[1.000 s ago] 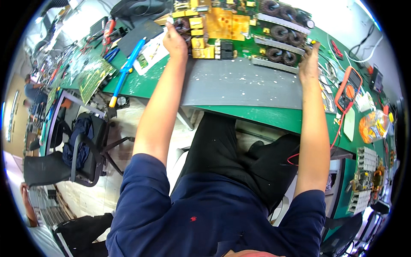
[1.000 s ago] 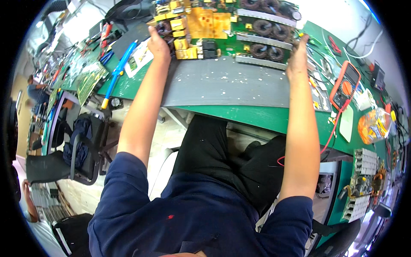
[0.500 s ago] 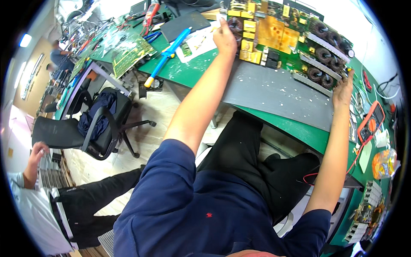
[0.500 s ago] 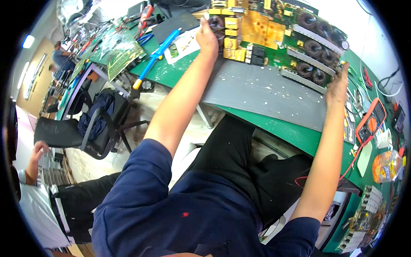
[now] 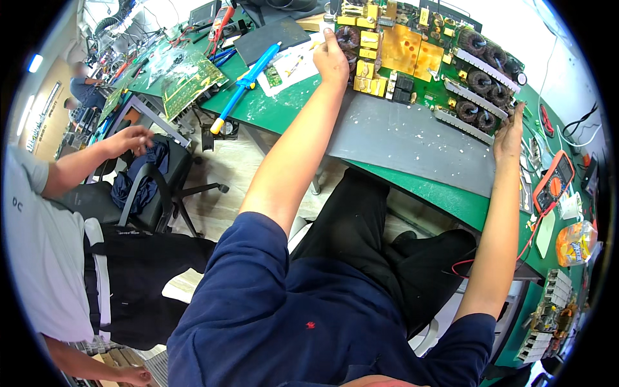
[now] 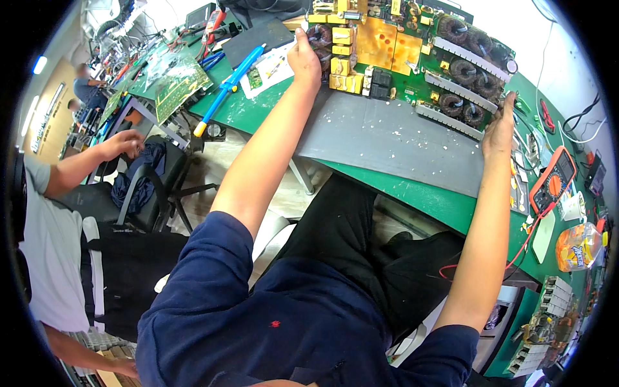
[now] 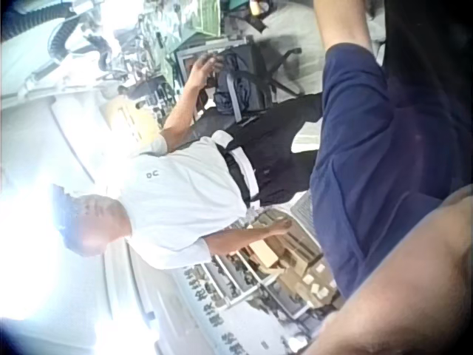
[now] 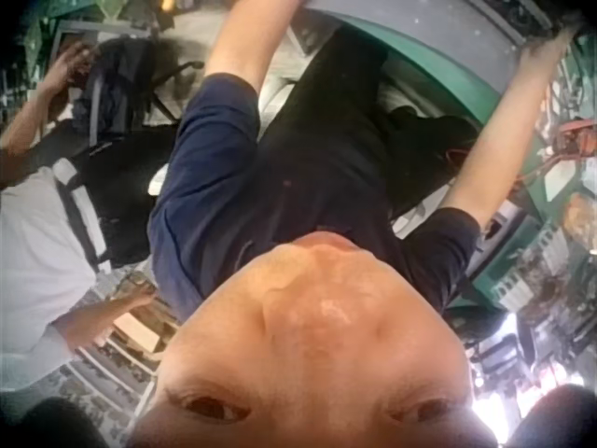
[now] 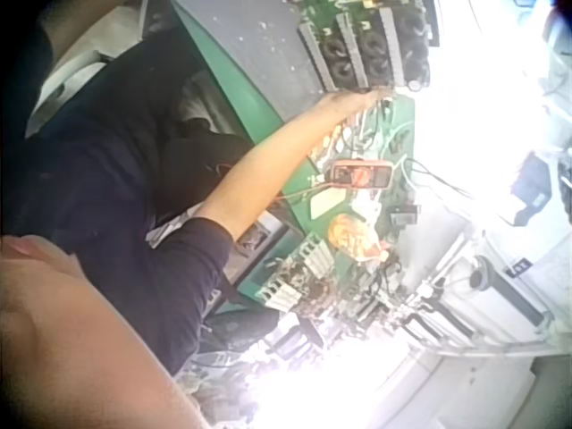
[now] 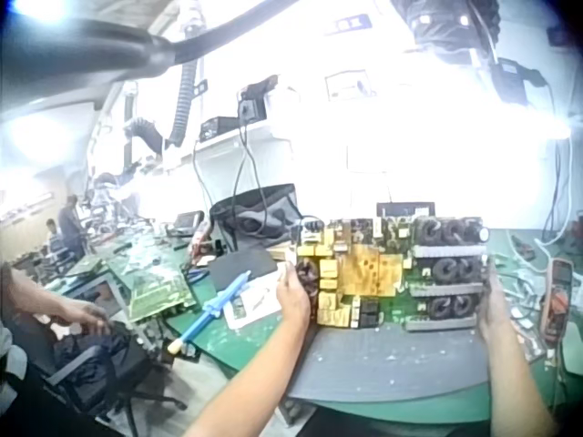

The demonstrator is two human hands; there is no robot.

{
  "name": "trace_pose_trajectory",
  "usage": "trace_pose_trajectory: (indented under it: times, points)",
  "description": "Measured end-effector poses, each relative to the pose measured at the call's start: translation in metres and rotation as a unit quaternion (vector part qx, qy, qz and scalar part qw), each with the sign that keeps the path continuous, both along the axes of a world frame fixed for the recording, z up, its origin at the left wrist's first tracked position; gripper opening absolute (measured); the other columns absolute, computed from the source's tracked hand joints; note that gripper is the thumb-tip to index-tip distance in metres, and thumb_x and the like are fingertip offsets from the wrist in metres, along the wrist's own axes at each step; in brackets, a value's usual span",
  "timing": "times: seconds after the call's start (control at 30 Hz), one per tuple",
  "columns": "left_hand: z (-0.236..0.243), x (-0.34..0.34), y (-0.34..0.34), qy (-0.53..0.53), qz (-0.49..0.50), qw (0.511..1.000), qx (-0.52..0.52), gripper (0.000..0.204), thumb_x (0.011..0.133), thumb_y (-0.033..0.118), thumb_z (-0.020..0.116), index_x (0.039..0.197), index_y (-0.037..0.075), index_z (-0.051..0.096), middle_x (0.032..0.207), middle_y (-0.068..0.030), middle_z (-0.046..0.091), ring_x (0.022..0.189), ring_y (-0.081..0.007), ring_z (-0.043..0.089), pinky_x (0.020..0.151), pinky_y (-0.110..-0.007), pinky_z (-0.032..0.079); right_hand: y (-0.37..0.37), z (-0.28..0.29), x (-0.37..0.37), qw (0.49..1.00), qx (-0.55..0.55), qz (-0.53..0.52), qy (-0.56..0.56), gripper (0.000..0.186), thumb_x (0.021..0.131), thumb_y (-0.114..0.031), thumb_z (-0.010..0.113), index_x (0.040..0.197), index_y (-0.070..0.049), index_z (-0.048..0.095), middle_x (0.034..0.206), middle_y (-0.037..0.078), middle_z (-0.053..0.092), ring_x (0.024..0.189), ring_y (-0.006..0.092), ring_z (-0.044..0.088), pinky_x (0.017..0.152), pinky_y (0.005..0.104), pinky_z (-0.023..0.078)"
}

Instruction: The person touches points on a large circuit board using multimeter probes, observes readings on a meter, and then flips the board over to handle another electronic assembly.

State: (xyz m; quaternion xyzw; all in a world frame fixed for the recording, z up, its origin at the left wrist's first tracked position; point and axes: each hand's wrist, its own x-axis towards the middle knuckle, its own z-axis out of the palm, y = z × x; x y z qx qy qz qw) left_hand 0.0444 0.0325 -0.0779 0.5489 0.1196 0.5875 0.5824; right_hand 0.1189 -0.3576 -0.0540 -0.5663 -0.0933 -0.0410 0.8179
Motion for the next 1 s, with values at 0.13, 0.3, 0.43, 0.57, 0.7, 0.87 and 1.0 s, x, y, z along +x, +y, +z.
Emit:
trace_pose_trajectory:
  times: [0.13,0.3,0.43,0.57,0.7,0.87,1.0]
  points:
    - [0.001,-0.002,-0.004,0.018,0.01,1.0,-0.006,0.071,0.107,0.052,0.047,0.082,-0.01,0.072,0.069,-0.0142,0.071,0.067,-0.0189,0.062,0.07,-0.039,0.05,-0.004,-0.003,0.005,1.0,-0.017,0.002,0.02,0.111,0.092,-0.079,0.05,0.161,0.003,0.023,0.165,0.025,0.027,0.153,0.0349,0.026,0.125,0.0434,0.014]
    - [0.003,0.002,-0.003,0.015,0.024,0.999,-0.03,0.071,0.106,0.054,0.047,0.08,-0.007,0.073,0.07,-0.015,0.071,0.071,-0.0225,0.067,0.072,-0.042,0.051,-0.01,-0.008,0.019,0.999,-0.02,-0.012,0.036,0.107,0.093,-0.081,0.046,0.158,0.002,0.028,0.161,0.023,0.035,0.149,0.0344,0.031,0.123,0.0469,0.018]
    - [0.003,-0.004,-0.003,0.04,0.035,0.999,0.004,0.075,0.106,0.055,0.046,0.078,-0.01,0.069,0.066,-0.0187,0.067,0.067,-0.0248,0.063,0.07,-0.045,0.049,-0.009,-0.015,0.027,1.0,0.011,-0.02,0.014,0.093,0.099,-0.076,0.042,0.152,0.0,0.041,0.152,0.018,0.05,0.139,0.0311,0.045,0.119,0.0421,0.03]
    - [0.0,-0.003,0.002,0.026,0.033,0.999,-0.005,0.076,0.106,0.056,0.045,0.076,-0.01,0.067,0.065,-0.0196,0.066,0.065,-0.0258,0.061,0.069,-0.045,0.048,0.003,-0.011,0.018,0.998,0.034,-0.053,-0.007,0.091,0.101,-0.074,0.039,0.151,0.002,0.041,0.151,0.019,0.05,0.138,0.0301,0.047,0.119,0.041,0.032]
    - [-0.001,-0.004,0.0,0.024,0.031,0.999,-0.002,0.076,0.106,0.056,0.044,0.076,-0.01,0.066,0.065,-0.0198,0.066,0.065,-0.0266,0.062,0.068,-0.046,0.047,0.008,-0.005,0.009,0.997,0.025,-0.074,0.012,0.091,0.102,-0.073,0.034,0.151,0.003,0.041,0.152,0.017,0.05,0.14,0.0295,0.047,0.119,0.04,0.032]
    - [0.005,-0.001,-0.005,0.009,0.017,0.999,-0.045,0.07,0.106,0.054,0.048,0.086,-0.009,0.073,0.074,-0.0164,0.072,0.072,-0.0225,0.066,0.073,-0.042,0.052,0.001,-0.01,0.012,1.0,0.02,-0.013,-0.017,0.102,0.098,-0.08,0.034,0.155,0.004,0.034,0.151,0.017,0.047,0.137,0.0268,0.042,0.117,0.0376,0.027]
    - [0.003,-0.002,-0.006,0.033,0.004,0.998,-0.061,0.073,0.106,0.056,0.047,0.078,-0.007,0.072,0.071,-0.0135,0.072,0.066,-0.0192,0.064,0.066,-0.04,0.051,0.003,-0.013,0.018,0.99,-0.042,-0.129,-0.034,0.109,0.095,-0.085,0.029,0.156,0.006,0.033,0.155,0.019,0.047,0.132,0.0295,0.047,0.112,0.0382,0.032]
